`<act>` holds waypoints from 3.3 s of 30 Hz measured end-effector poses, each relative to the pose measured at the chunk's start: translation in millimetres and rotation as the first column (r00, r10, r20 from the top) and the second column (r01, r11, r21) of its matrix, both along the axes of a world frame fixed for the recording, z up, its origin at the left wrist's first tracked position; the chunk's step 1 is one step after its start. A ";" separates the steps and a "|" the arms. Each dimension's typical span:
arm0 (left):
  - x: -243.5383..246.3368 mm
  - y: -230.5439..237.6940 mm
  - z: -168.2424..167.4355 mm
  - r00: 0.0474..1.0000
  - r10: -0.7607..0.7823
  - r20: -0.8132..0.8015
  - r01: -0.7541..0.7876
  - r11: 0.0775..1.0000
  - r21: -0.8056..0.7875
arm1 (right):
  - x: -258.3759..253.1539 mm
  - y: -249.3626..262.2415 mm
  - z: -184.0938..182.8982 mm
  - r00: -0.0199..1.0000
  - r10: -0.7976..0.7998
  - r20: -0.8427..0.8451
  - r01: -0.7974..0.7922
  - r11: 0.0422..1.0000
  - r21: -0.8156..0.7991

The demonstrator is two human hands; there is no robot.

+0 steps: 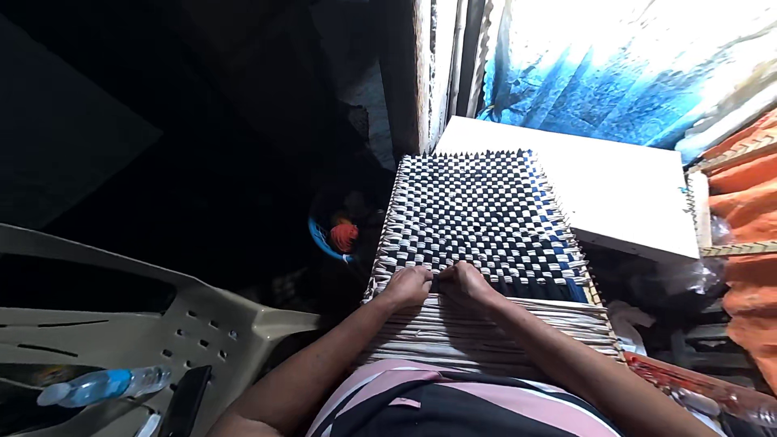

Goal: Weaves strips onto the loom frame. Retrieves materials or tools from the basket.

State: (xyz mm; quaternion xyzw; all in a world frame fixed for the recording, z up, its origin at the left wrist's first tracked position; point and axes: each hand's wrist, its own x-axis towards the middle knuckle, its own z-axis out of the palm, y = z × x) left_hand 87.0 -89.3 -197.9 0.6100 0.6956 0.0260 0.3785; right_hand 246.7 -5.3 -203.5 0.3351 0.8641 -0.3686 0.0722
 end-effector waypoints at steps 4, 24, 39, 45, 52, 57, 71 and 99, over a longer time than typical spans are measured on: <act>-8.8 0.9 -2.0 0.995 -0.034 0.094 0.033 0.999 0.012 | -5.2 -8.8 6.2 0.997 -0.027 0.071 0.022 0.998 0.063; -25.7 -15.9 12.5 0.996 -0.057 0.072 0.027 0.932 0.361 | 192.2 77.8 100.8 0.774 -0.541 -0.329 0.599 0.794 0.101; -6.2 10.1 36.2 0.975 -0.221 0.021 0.189 0.877 0.442 | 202.6 40.3 142.8 0.660 -0.419 -0.623 0.394 0.900 -0.187; 53.7 -10.7 136.5 0.836 -0.405 0.371 -0.012 0.661 0.750 | 118.5 -10.5 221.7 0.735 0.172 -0.656 0.075 0.941 0.330; 16.9 -21.5 132.3 0.840 -0.078 0.537 -0.438 0.486 0.756 | 50.1 1.4 159.1 0.727 -0.035 -0.686 0.043 0.999 -0.005; -31.0 -25.2 119.3 0.471 0.021 0.882 -0.812 0.401 0.424 | 30.6 15.6 30.1 0.992 0.035 -0.119 -0.037 0.999 -0.015; -13.7 -0.9 62.1 0.742 0.148 0.654 -0.545 0.702 0.459 | 11.1 -8.6 18.5 0.970 -0.036 0.241 0.003 0.991 0.136; 12.6 10.8 16.0 0.985 -0.036 0.167 0.014 0.991 0.131 | 27.1 5.2 22.7 0.980 -0.195 -0.047 0.191 0.979 -0.065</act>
